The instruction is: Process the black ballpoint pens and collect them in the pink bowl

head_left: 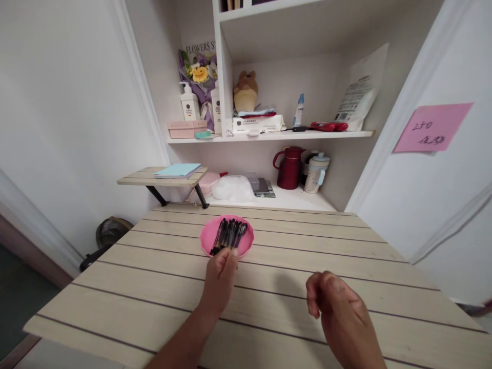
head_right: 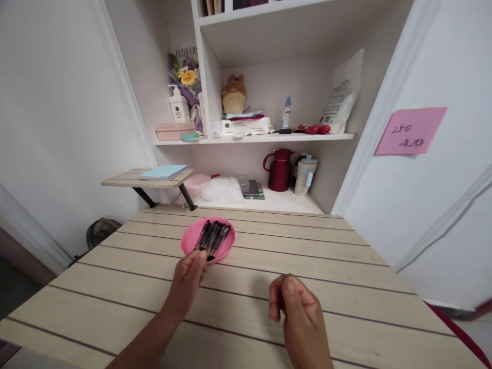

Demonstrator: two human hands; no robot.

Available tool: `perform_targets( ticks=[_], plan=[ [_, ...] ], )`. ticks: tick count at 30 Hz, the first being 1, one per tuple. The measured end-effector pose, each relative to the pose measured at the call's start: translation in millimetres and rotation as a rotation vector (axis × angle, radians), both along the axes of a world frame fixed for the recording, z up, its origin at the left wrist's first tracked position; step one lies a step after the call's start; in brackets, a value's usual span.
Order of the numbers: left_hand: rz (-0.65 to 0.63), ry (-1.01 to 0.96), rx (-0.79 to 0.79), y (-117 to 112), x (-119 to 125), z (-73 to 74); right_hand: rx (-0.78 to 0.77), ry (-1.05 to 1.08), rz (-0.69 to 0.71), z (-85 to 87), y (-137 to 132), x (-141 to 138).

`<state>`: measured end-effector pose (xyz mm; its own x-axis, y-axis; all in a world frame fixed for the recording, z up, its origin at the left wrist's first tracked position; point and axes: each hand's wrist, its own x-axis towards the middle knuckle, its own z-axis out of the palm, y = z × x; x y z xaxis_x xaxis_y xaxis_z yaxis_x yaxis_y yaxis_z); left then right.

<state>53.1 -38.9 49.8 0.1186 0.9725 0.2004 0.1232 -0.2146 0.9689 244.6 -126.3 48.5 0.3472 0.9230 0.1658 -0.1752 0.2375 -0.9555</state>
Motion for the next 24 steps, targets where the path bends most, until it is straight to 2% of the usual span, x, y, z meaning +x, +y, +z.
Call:
perform_targets(
  ticks=[2,5,7,10,15,24],
  plan=[
    [0.037,-0.008,0.076,1.9,-2.5,14.5,0.094,0.106,-0.018,16.5,5.5,-2.2],
    [0.032,-0.005,0.194,1.2,-6.5,33.9,0.181,0.22,0.026,40.7,10.8,-3.7],
    [-0.002,-0.004,0.266,-0.2,-9.3,41.5,0.213,0.245,0.042,53.5,11.9,-2.8],
    [-0.033,-0.008,0.307,-0.5,-13.0,45.4,0.237,0.239,0.01,65.6,12.5,0.2],
    [-0.038,-0.021,0.282,5.8,-16.0,44.1,0.246,0.202,-0.047,70.2,15.3,8.6],
    [0.002,0.012,0.261,17.8,-13.6,46.3,0.221,0.162,-0.066,57.9,25.9,21.2]
  ],
)
